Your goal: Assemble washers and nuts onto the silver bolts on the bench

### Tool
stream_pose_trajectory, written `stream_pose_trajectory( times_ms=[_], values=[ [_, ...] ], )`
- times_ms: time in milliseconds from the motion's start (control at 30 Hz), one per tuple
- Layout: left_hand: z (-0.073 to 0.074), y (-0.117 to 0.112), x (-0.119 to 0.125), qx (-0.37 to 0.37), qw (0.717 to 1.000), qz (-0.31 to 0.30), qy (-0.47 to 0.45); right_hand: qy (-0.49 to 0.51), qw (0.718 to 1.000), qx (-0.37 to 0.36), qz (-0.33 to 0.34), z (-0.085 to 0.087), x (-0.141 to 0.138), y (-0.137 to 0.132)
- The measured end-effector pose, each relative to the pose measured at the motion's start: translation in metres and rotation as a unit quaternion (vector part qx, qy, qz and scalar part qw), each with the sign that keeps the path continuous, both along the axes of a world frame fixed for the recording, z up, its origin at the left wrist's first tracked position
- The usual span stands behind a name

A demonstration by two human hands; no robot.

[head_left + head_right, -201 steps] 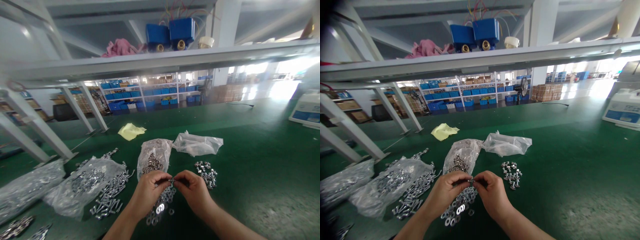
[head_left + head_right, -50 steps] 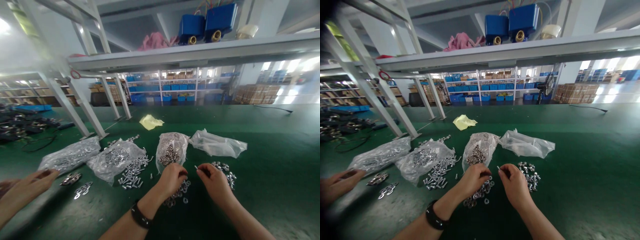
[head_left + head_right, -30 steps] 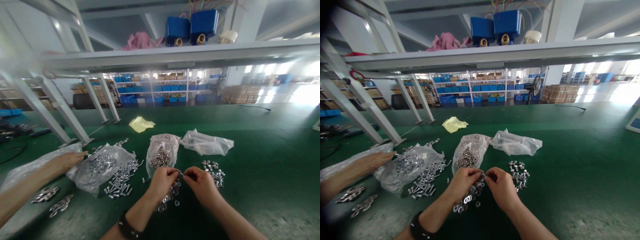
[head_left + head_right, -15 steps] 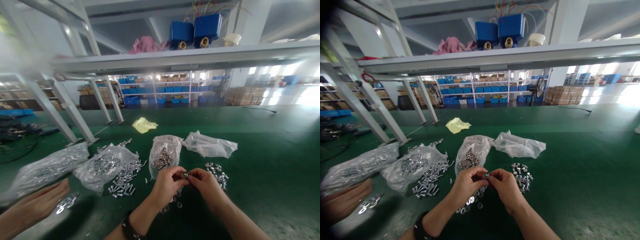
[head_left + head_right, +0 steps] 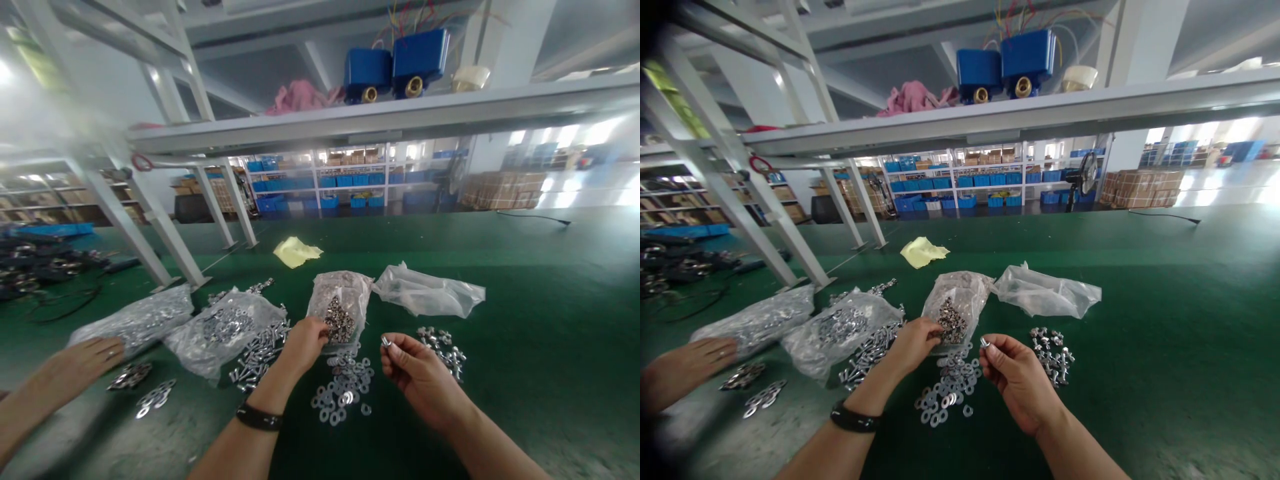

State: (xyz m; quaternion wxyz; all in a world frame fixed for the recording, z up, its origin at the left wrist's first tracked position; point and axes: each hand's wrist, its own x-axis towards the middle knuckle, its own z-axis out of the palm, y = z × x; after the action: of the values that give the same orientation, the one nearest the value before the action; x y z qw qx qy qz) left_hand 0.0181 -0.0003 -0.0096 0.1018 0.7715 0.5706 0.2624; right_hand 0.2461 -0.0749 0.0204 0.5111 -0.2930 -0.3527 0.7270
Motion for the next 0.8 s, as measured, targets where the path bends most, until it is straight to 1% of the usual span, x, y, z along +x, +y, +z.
stream_pose_trajectory(
  times_ms=[233,333,433,533,600,667,733,767,800],
  values=[
    [-0.004,-0.002,0.016,0.017,0.996,0.014,0.084,-0.009,1.000,0.012,0.009,0.000,-0.001,0.000],
    [-0.004,-0.005,0.019,0.026,0.995,0.018,0.094,-0.011,1.000,0.012,0.006,-0.001,-0.001,0.000],
    [-0.006,-0.007,0.020,0.037,0.995,0.031,0.087,-0.012,1.000,0.014,0.010,-0.001,-0.001,0.000],
    [-0.006,-0.005,0.021,0.037,0.996,0.039,0.065,-0.019,0.999,0.018,0.019,-0.001,-0.001,-0.001],
    [-0.003,-0.006,0.020,0.036,0.998,0.040,0.041,-0.024,0.999,0.018,0.021,-0.002,-0.001,-0.001],
    [0.005,-0.010,0.019,0.036,0.998,0.045,0.007,-0.034,0.999,0.022,0.021,-0.003,-0.002,-0.001],
    [0.016,-0.017,0.021,0.026,0.998,0.045,-0.032,-0.055,0.998,0.037,0.017,-0.003,-0.003,-0.001],
    [0.022,-0.021,0.023,0.003,0.997,0.028,-0.073,-0.067,0.996,0.049,0.014,-0.003,-0.004,-0.001],
    [0.027,-0.026,0.026,-0.032,0.991,-0.004,-0.129,-0.080,0.995,0.062,0.008,-0.003,-0.005,-0.001]
  ],
)
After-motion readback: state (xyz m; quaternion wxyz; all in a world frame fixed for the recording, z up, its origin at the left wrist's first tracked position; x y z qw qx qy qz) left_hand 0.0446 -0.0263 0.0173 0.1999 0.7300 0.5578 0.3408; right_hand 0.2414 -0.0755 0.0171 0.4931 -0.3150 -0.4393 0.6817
